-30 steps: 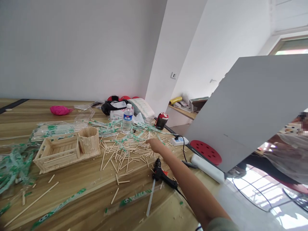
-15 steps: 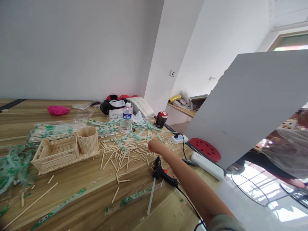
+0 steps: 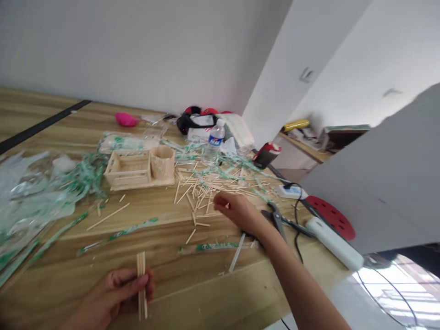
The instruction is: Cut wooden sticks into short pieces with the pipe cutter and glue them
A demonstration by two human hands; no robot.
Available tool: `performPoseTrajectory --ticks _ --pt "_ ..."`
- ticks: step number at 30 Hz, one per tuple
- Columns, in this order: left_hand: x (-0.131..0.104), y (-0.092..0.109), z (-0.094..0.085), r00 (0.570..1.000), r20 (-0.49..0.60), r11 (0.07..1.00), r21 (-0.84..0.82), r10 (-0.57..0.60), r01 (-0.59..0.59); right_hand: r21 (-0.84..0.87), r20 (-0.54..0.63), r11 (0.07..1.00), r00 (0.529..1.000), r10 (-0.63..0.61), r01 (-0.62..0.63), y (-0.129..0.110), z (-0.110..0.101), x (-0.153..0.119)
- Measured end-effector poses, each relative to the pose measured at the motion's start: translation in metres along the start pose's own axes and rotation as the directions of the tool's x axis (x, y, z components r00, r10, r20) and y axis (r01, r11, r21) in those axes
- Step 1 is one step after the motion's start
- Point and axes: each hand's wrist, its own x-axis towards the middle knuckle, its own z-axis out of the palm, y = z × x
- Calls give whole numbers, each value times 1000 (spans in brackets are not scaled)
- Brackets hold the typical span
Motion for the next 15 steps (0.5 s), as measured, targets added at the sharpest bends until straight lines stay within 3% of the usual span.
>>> performPoseTrajectory --ticks 2,3,6,9,11,15 --pt "-3 3 -2 998 20 998 9 60 -60 174 28 981 995 -93 87 -39 20 -19" --pt "-4 4 -3 997 13 997 7 75 -75 412 2 904 992 -127 115 -58 31 -26" --pt "-3 7 -6 991 -15 991 6 134 -134 830 1 553 993 -121 66 -101 67 -34" --pt "-1 11 -9 980 -35 981 20 196 -195 958 84 281 993 -86 -57 -121 94 -27" --pt "1 14 -11 972 -93 976 15 216 -216 968 114 227 993 -27 -105 -121 101 -21" --pt "1 18 -15 953 -206 973 -8 223 -229 942 135 302 988 72 -150 -111 103 -19"
